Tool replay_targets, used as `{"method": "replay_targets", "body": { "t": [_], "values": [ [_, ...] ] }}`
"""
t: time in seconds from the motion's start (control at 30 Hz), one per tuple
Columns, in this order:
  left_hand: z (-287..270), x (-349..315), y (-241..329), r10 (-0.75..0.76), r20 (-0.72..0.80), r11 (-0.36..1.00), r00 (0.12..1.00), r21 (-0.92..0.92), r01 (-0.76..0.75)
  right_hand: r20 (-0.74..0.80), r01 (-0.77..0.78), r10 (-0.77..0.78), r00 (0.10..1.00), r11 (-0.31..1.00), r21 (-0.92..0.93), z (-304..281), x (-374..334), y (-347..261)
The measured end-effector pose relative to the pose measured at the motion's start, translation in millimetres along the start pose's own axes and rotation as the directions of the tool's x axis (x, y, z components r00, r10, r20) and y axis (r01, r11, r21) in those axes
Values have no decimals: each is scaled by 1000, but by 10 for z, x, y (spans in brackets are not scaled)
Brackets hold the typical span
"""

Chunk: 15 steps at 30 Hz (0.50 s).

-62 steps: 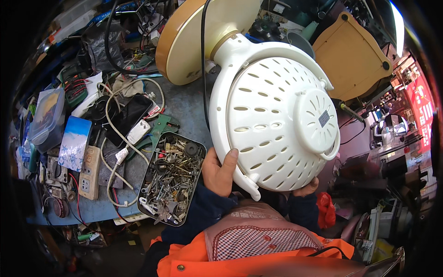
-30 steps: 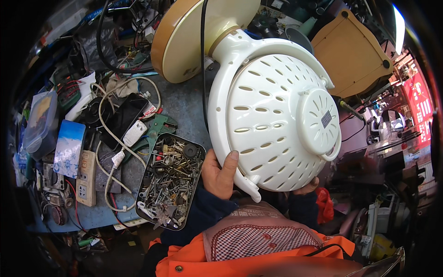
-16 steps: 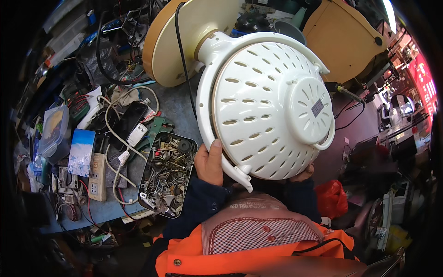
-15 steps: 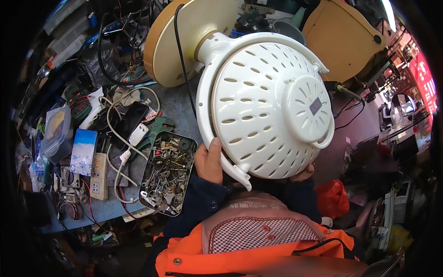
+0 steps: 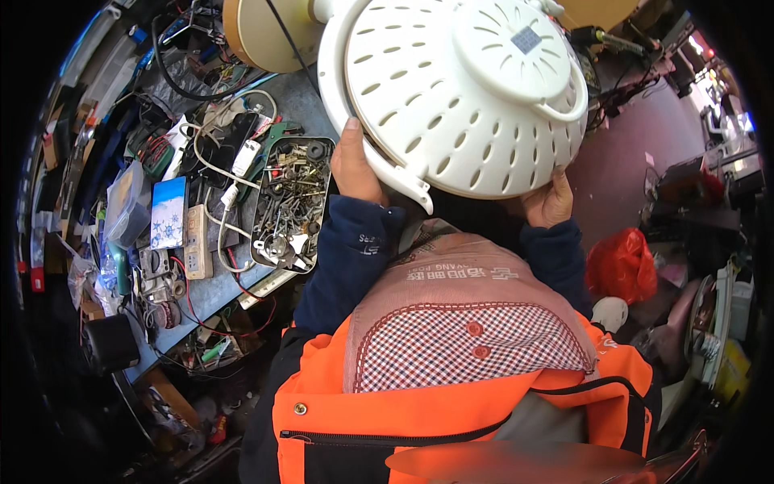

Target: The person selects small metal parts from a tray, then attaches a white plastic cover to a fan base and secures it. They handle the fan assembly and inspect the attached cover.

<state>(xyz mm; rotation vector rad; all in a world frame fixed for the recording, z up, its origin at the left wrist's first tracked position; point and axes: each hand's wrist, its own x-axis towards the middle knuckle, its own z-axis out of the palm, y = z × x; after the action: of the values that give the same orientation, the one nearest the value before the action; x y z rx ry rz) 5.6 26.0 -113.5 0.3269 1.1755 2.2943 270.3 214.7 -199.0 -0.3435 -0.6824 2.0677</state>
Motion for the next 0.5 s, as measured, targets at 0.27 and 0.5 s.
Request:
{"method": "replay_targets", "body": {
  "t": [0.27, 0.5],
  "values": [
    [-21, 40, -21, -23, 38, 999, 999, -29, 24, 81, -622, 707, 703, 665, -413, 319, -639, 70],
    [-15, 48, -12, -34, 111, 999, 993, 12, 33, 31, -367, 684, 729, 429, -825, 1596, -571, 270]
  ]
}}
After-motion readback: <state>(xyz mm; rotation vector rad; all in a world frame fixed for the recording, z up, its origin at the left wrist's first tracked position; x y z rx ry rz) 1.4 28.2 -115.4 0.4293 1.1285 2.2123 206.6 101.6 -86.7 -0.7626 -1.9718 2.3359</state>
